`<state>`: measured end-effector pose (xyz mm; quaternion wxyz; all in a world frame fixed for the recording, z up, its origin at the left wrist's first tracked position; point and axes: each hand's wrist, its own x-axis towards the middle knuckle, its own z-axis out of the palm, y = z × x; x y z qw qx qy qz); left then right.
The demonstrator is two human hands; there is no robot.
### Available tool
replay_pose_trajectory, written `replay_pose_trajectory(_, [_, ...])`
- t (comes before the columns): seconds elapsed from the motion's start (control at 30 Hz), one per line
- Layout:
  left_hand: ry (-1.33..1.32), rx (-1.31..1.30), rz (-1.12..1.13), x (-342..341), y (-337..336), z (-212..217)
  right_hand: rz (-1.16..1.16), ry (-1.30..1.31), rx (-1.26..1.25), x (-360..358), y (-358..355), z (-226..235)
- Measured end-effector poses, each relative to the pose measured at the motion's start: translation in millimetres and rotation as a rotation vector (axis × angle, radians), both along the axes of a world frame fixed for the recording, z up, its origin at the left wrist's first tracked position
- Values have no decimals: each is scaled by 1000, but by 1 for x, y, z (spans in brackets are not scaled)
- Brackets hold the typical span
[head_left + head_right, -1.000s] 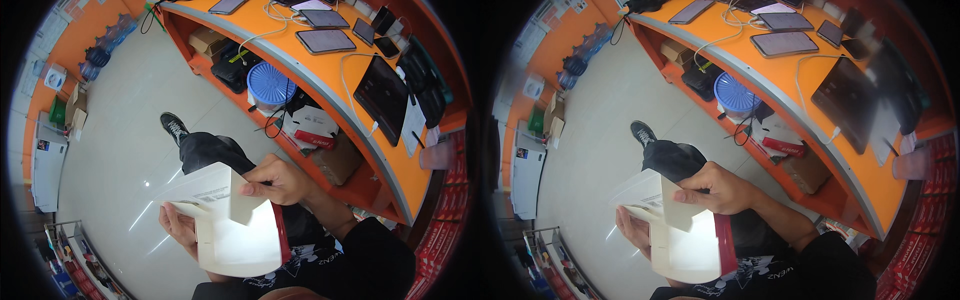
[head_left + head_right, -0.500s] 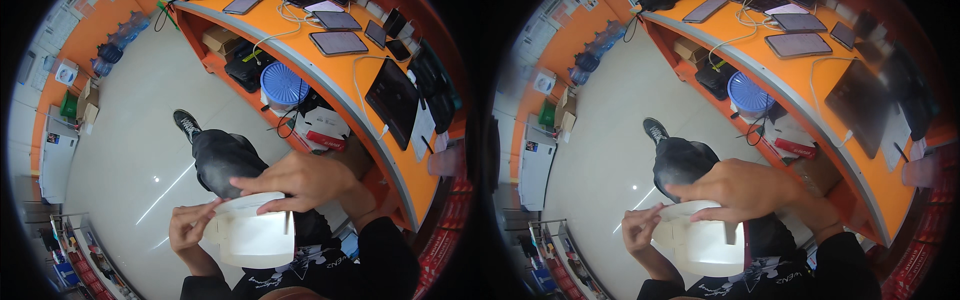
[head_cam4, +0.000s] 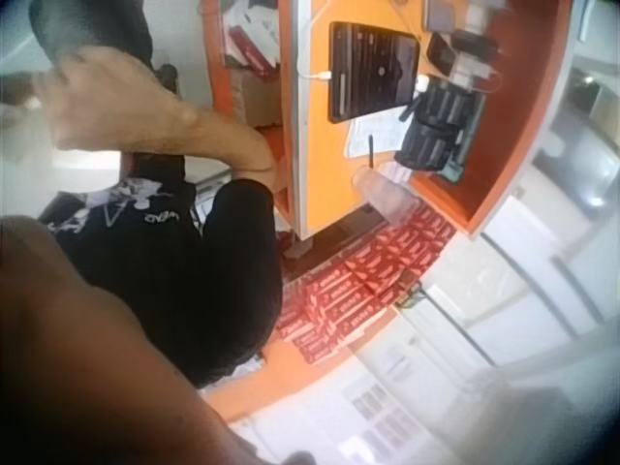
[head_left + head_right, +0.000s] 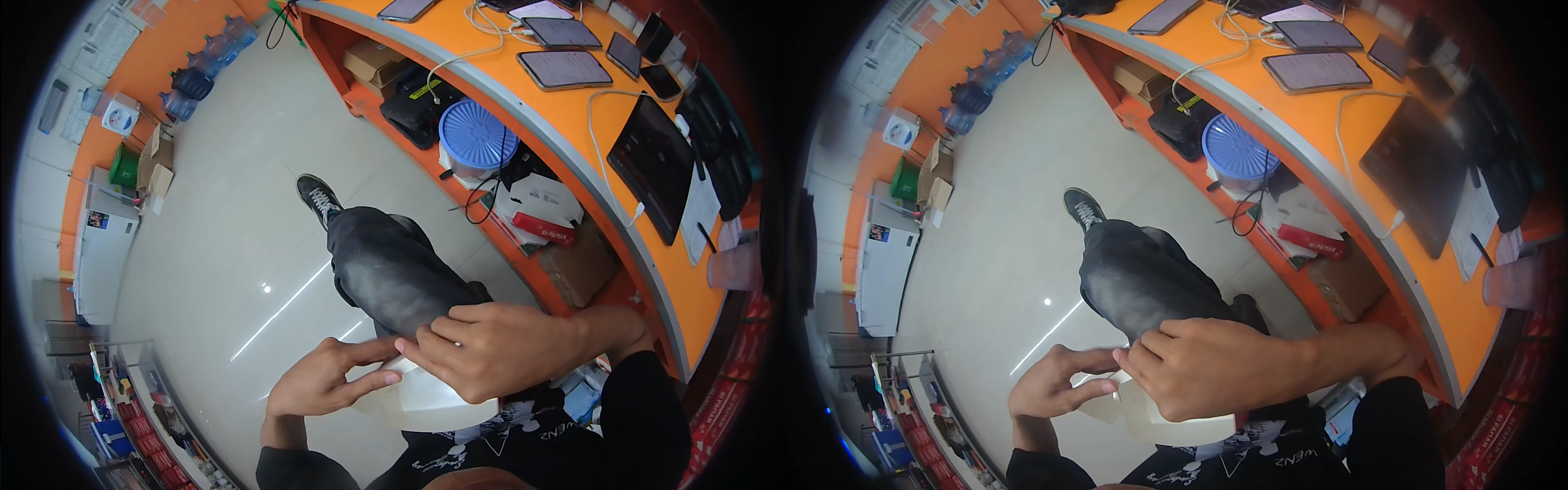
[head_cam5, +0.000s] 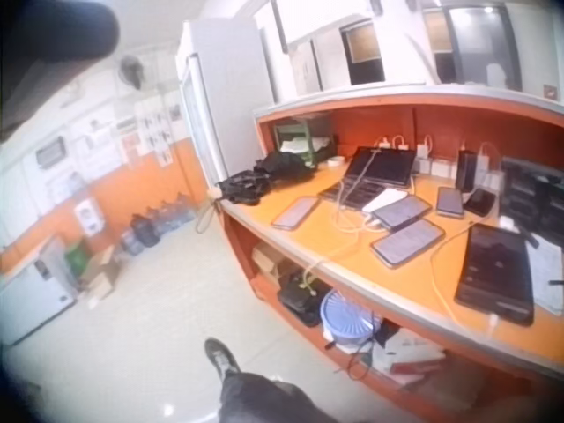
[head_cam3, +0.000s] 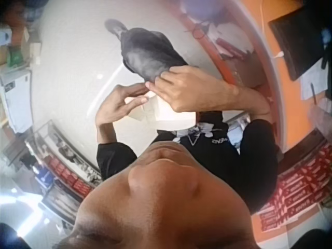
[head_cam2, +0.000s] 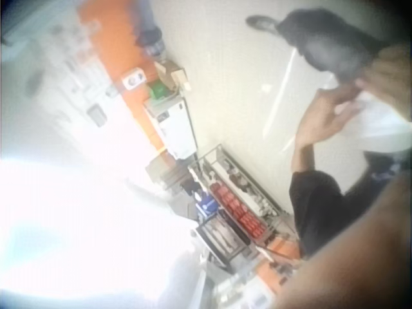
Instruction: The person folds flat cardboard boxes into their three-dimensional form. They manipulate the flaps and tabs to lock the structure, then place the assembled boxes onto a nearby shelf. The process is repeated multiple times with identical boxes.
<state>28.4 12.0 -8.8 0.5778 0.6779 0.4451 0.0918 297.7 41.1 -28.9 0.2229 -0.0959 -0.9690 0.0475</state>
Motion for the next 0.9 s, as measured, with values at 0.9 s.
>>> replay_pose_trajectory(0.9, [301, 857, 74, -17, -3, 28, -305, -169, -110, 38, 36, 43])
